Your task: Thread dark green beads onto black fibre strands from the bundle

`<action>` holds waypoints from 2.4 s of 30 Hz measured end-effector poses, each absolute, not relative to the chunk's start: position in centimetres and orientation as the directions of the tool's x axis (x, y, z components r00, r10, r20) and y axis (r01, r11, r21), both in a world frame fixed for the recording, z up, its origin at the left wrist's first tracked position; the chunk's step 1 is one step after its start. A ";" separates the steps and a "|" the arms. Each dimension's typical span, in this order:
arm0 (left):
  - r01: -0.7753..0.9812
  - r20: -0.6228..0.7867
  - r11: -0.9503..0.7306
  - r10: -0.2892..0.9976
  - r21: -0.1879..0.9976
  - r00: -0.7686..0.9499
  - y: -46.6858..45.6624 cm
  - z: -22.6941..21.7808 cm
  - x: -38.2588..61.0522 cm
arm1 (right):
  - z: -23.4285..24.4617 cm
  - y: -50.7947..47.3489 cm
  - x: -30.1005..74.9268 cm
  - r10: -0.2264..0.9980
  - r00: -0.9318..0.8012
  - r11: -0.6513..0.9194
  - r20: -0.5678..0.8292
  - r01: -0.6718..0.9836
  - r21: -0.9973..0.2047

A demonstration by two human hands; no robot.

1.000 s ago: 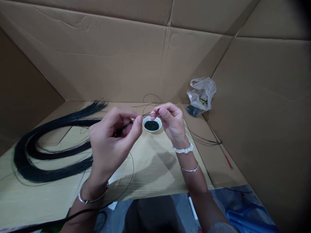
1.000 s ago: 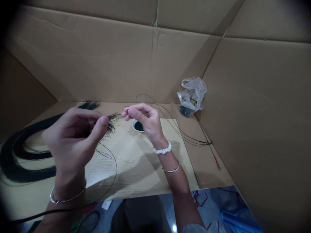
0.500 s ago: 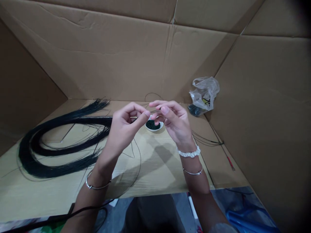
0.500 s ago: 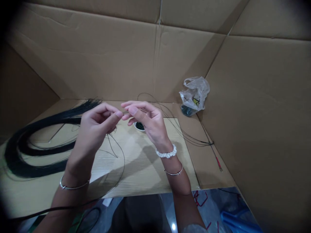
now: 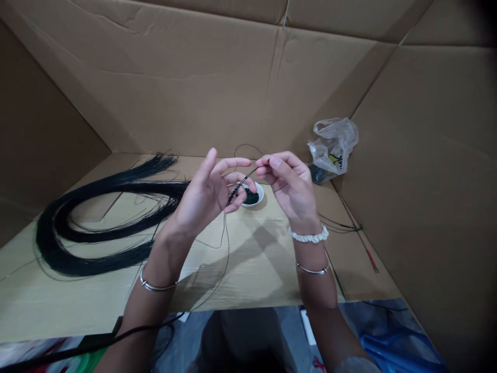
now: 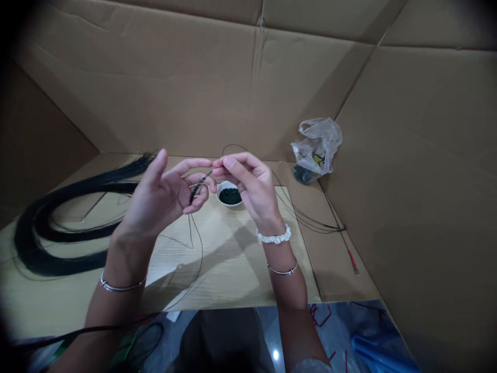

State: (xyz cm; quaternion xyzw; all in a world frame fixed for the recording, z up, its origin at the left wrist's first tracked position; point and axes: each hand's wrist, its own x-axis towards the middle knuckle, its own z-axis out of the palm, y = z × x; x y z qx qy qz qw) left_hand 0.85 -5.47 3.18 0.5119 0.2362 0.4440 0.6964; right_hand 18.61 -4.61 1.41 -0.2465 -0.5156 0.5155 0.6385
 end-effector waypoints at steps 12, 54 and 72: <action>-0.328 0.165 0.045 0.796 0.943 0.583 -5.9 2.8 -0.1 | 2.1 -4.9 20.8 0.890 0.131 0.450 0.438 -0.413 -0.792; -0.199 0.116 -0.024 0.878 0.980 0.465 -6.6 3.4 0.6 | 2.7 -5.7 20.6 0.883 0.184 0.468 0.431 -0.306 -0.829; -0.312 0.146 0.036 0.828 0.950 0.541 -6.4 3.0 0.4 | 2.4 -5.2 20.7 0.884 0.194 0.466 0.425 -0.318 -0.826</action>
